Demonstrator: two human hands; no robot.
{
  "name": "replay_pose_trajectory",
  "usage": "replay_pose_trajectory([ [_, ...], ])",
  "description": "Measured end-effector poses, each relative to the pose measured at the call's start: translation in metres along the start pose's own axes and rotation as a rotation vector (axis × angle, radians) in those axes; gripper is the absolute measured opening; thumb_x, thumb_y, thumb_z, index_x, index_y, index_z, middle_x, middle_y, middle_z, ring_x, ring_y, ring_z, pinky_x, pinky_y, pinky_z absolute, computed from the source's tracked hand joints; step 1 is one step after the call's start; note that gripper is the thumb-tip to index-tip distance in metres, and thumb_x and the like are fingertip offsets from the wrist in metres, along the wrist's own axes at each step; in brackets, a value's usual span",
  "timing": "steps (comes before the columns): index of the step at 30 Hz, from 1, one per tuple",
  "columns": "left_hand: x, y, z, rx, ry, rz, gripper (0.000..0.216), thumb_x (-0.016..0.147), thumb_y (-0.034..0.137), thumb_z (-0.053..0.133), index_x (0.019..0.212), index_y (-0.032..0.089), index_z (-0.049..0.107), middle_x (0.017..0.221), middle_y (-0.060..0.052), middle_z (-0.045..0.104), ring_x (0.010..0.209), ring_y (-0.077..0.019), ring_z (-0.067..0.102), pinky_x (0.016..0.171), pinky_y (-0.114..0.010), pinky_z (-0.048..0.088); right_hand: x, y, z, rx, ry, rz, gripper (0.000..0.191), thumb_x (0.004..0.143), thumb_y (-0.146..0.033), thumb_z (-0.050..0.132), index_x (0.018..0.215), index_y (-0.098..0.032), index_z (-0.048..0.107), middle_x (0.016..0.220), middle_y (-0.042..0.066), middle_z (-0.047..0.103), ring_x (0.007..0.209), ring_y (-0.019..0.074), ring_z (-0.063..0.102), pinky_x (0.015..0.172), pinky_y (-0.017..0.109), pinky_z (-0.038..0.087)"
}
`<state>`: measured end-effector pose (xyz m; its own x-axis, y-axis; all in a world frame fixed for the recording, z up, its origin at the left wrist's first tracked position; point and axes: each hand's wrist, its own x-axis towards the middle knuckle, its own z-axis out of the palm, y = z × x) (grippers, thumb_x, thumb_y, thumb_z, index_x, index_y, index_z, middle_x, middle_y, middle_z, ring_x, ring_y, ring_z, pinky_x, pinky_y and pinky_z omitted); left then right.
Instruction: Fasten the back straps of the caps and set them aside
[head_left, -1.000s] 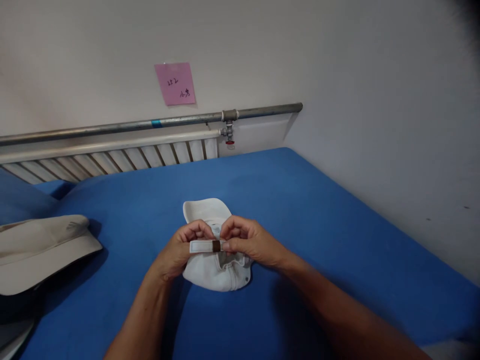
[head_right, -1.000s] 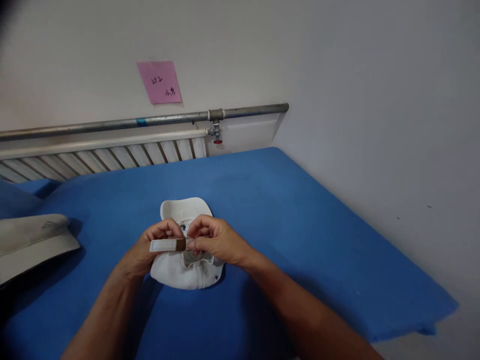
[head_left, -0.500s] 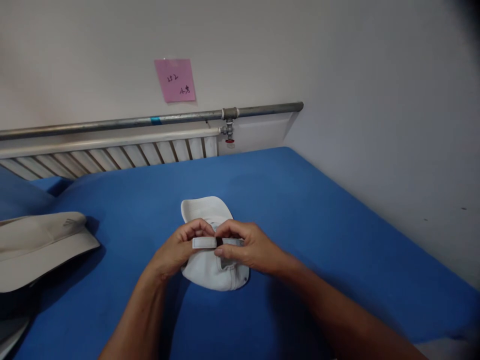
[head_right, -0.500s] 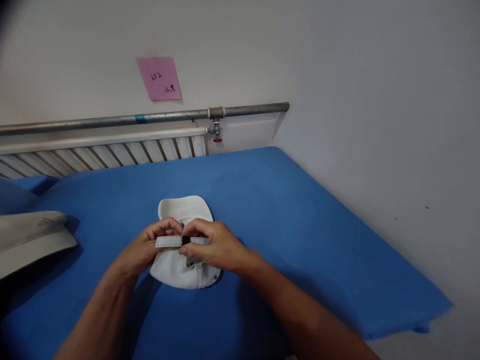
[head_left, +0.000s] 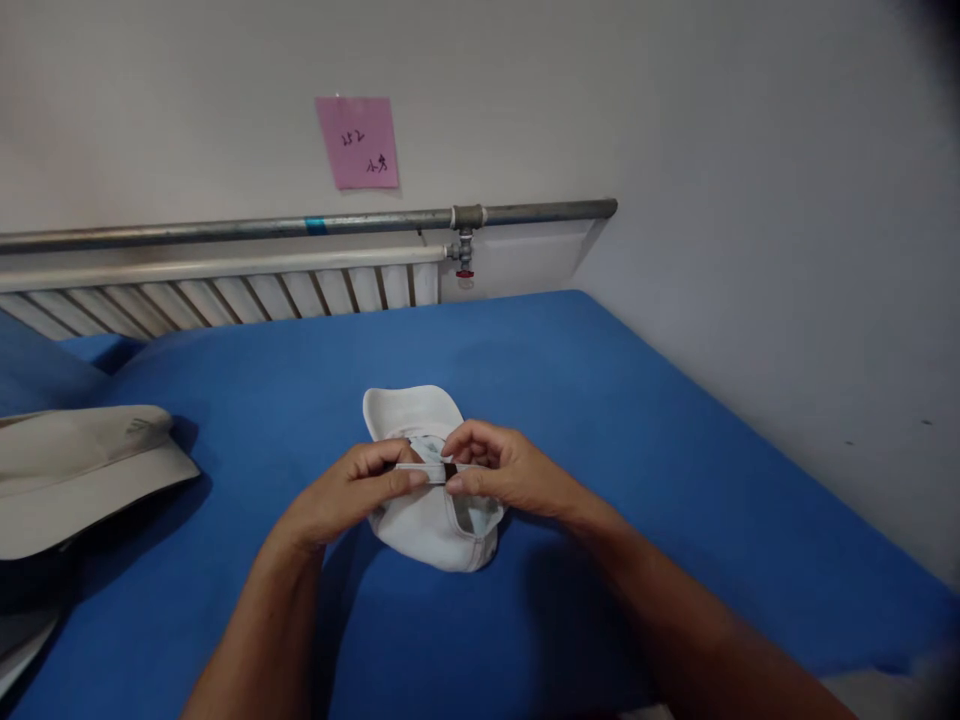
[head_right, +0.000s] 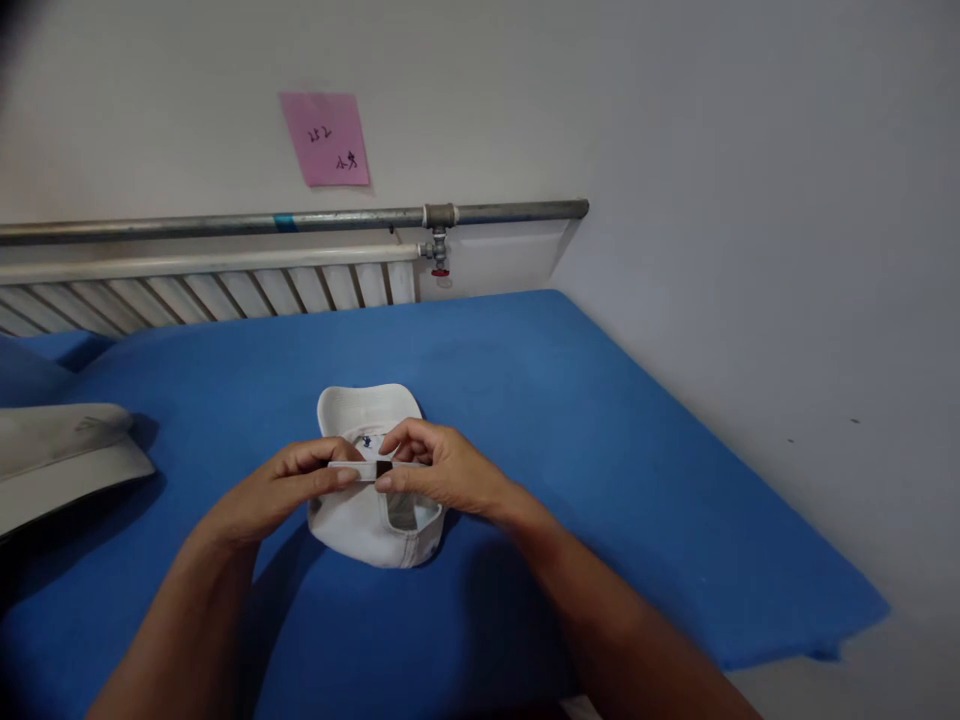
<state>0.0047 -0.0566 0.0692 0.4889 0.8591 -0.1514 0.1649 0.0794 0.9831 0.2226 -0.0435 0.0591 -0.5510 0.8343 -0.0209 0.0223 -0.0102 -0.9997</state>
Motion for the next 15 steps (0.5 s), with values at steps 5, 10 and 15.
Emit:
replay_pose_trajectory([
  [5,0.001,-0.004,0.003,-0.052,0.010,-0.022,0.028,0.079,0.037,0.065,0.066,0.015,0.054,0.065,0.002,0.048,0.059,-0.0089,0.040,0.054,-0.022,0.030,-0.004,-0.007,0.001,-0.107,0.034,-0.066,0.032,0.066,-0.026,0.079,0.094,-0.022,0.063,0.082,-0.003,0.057,0.076,0.0107,0.052,0.073,0.026,0.042],
  [10,0.003,-0.006,0.008,-0.133,0.017,-0.004,0.029,0.077,0.033,0.067,0.061,0.015,0.050,0.066,0.002,0.049,0.058,-0.0084,0.040,0.053,-0.022,0.029,-0.005,-0.010,0.007,-0.074,0.021,-0.044,0.021,0.069,-0.025,0.076,0.084,-0.019,0.062,0.078,-0.003,0.059,0.074,0.0112,0.054,0.071,0.026,0.043],
  [15,0.004,-0.007,0.008,-0.172,-0.010,0.061,0.028,0.076,0.029,0.067,0.059,0.015,0.050,0.072,0.000,0.054,0.067,-0.0107,0.047,0.060,-0.024,0.033,-0.006,-0.012,0.007,-0.056,-0.013,0.057,0.030,0.070,-0.031,0.076,0.092,-0.019,0.061,0.068,-0.005,0.054,0.063,0.0089,0.050,0.060,0.023,0.040],
])
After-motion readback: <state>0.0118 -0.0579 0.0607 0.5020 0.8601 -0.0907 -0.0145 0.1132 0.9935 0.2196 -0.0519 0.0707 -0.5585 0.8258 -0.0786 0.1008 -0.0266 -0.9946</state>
